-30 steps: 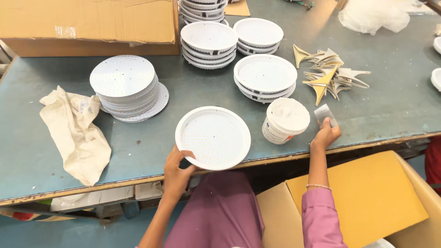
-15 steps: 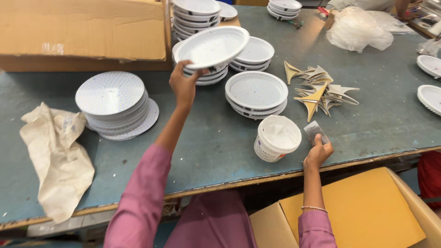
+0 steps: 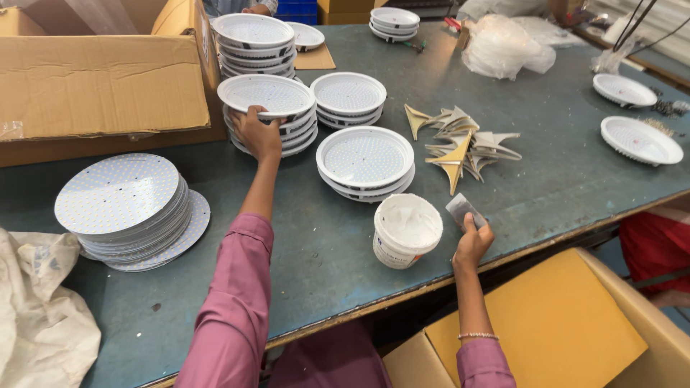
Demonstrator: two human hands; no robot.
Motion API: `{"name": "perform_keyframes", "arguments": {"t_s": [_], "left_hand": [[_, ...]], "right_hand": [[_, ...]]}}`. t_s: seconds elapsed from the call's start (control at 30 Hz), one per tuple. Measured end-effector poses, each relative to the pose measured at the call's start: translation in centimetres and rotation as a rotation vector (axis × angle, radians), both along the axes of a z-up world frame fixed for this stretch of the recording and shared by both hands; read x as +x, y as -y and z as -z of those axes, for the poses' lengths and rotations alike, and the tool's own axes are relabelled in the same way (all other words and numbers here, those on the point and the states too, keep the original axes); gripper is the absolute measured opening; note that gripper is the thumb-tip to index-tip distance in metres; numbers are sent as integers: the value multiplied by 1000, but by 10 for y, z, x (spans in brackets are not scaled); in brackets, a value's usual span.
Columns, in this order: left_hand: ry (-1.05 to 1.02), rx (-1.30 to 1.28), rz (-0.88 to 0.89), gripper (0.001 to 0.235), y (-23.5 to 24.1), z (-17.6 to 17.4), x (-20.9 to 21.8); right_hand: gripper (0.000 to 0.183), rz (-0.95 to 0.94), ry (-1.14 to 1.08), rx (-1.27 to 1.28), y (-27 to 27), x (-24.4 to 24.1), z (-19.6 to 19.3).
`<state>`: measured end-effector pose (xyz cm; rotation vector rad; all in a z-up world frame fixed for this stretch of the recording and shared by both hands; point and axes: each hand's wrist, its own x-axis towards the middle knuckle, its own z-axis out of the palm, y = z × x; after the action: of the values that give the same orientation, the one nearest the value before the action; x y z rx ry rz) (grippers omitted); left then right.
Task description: The person applies white paste to light fixture housings and base plates using a metal spatula, attaches LED circuit boards to the housings, and places the assembled components into a box.
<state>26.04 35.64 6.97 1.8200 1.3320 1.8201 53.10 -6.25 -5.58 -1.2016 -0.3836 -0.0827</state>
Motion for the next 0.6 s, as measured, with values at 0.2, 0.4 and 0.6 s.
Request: {"name": "perform_keyframes", "arguments": {"t_s": [0.2,0.4,0.6], "left_hand": [[-219,-176,106,81,16,-49,-23],[-23,29,803,60,201,-101,-120],[-142,-254,1045,31,361,-83,-211]], "right_hand": [[25,55,57,-32,-3,11,12],[36,96,-120,262,-5,15,19],[37,-355,-375,869,74,-100,-12]]}}
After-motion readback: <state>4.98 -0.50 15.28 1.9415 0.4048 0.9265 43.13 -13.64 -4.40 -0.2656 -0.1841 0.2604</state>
